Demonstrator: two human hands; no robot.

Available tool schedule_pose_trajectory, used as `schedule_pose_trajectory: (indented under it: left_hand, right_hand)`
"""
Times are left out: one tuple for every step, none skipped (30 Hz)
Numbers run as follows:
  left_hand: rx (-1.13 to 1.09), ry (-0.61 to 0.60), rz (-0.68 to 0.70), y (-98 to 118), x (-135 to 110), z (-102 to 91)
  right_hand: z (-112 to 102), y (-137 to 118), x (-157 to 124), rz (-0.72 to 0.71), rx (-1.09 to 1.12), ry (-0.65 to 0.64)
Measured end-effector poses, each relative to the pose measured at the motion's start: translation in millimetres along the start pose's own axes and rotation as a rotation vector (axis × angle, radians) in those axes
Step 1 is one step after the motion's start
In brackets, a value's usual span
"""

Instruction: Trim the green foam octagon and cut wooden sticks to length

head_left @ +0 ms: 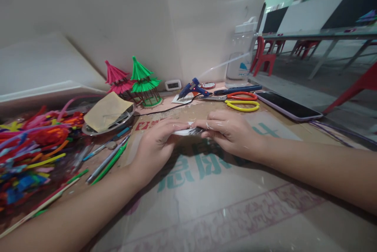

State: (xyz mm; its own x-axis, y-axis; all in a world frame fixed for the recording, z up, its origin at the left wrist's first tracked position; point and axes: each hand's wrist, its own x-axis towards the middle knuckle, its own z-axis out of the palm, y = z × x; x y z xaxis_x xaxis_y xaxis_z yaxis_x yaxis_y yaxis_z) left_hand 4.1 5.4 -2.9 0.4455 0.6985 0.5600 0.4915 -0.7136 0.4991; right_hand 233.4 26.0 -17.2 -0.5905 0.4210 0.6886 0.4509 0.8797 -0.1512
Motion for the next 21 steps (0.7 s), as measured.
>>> schedule_pose_trajectory:
  left_hand:
    - [0.008, 0.002, 0.006, -0.4, -0.1, 0.0]
    - [0.014, 0.003, 0.011, -0.7, -0.2, 0.1]
    - [0.02, 0.007, 0.011, -0.8, -0.2, 0.1]
    - [0.03, 0.011, 0.003, -0.6, -0.3, 0.2]
    - [0.041, 0.019, -0.02, -0.2, -0.3, 0.4]
    - [0.054, 0.033, -0.057, 0.4, -0.4, 0.6]
    - [0.063, 0.051, -0.102, 1.0, -0.4, 0.8]
    - [0.059, 0.073, -0.149, 1.6, -0.4, 1.1]
    - [0.039, 0.094, -0.196, 2.1, -0.3, 1.4]
    - [0.004, 0.109, -0.239, 2.4, -0.2, 1.8]
    - [-0.039, 0.12, -0.275, 2.5, 0.0, 2.2]
    - [-0.082, 0.123, -0.303, 2.4, 0.2, 2.6]
    - [-0.122, 0.121, -0.326, 2.3, 0.6, 2.8]
    - [-0.157, 0.116, -0.346, 2.2, 0.9, 3.0]
    - [-0.188, 0.11, -0.357, 2.1, 1.2, 3.1]
    - [-0.215, 0.101, -0.366, 2.3, 1.4, 2.9]
    - [-0.234, 0.091, -0.373, 2.6, 1.6, 2.7]
    - [-0.245, 0.081, -0.378, 3.1, 1.7, 2.3]
    - [-0.248, 0.072, -0.382, 3.7, 1.8, 1.9]
    - [-0.246, 0.065, -0.384, 4.4, 1.9, 1.4]
    - [-0.243, 0.06, -0.385, 5.1, 2.0, 1.1]
  right_hand:
    - [0.1, -0.1, -0.2, 0.001, 0.008, 0.001]
    - [0.3, -0.1, -0.3, 0.006, 0.015, 0.004]
    - [0.6, 0.0, -0.4, 0.017, 0.022, 0.009]
    - [1.1, 0.3, -0.4, 0.034, 0.028, 0.021]
    - [1.7, 0.7, -0.2, 0.06, 0.038, 0.04]
    - [2.5, 1.4, 0.0, 0.099, 0.057, 0.069]
    - [3.3, 2.4, 0.4, 0.149, 0.086, 0.101]
    - [4.1, 3.5, 0.9, 0.209, 0.123, 0.132]
    - [4.8, 4.6, 1.4, 0.272, 0.161, 0.157]
    - [5.5, 5.7, 1.9, 0.331, 0.191, 0.173]
    - [6.1, 6.5, 2.4, 0.38, 0.212, 0.178]
    - [6.5, 7.0, 2.9, 0.415, 0.226, 0.176]
    - [6.9, 7.1, 3.3, 0.435, 0.236, 0.166]
    - [7.2, 6.8, 3.6, 0.443, 0.245, 0.154]
    - [7.4, 6.3, 3.9, 0.443, 0.257, 0.138]
    - [7.7, 5.6, 4.0, 0.44, 0.272, 0.119]
    - [8.2, 4.9, 4.1, 0.437, 0.289, 0.102]
    - [8.9, 4.4, 4.1, 0.436, 0.307, 0.092]
    - [9.9, 4.1, 4.0, 0.439, 0.32, 0.086]
    - [11.0, 4.2, 3.7, 0.446, 0.331, 0.085]
    - [12.1, 4.5, 3.4, 0.453, 0.34, 0.082]
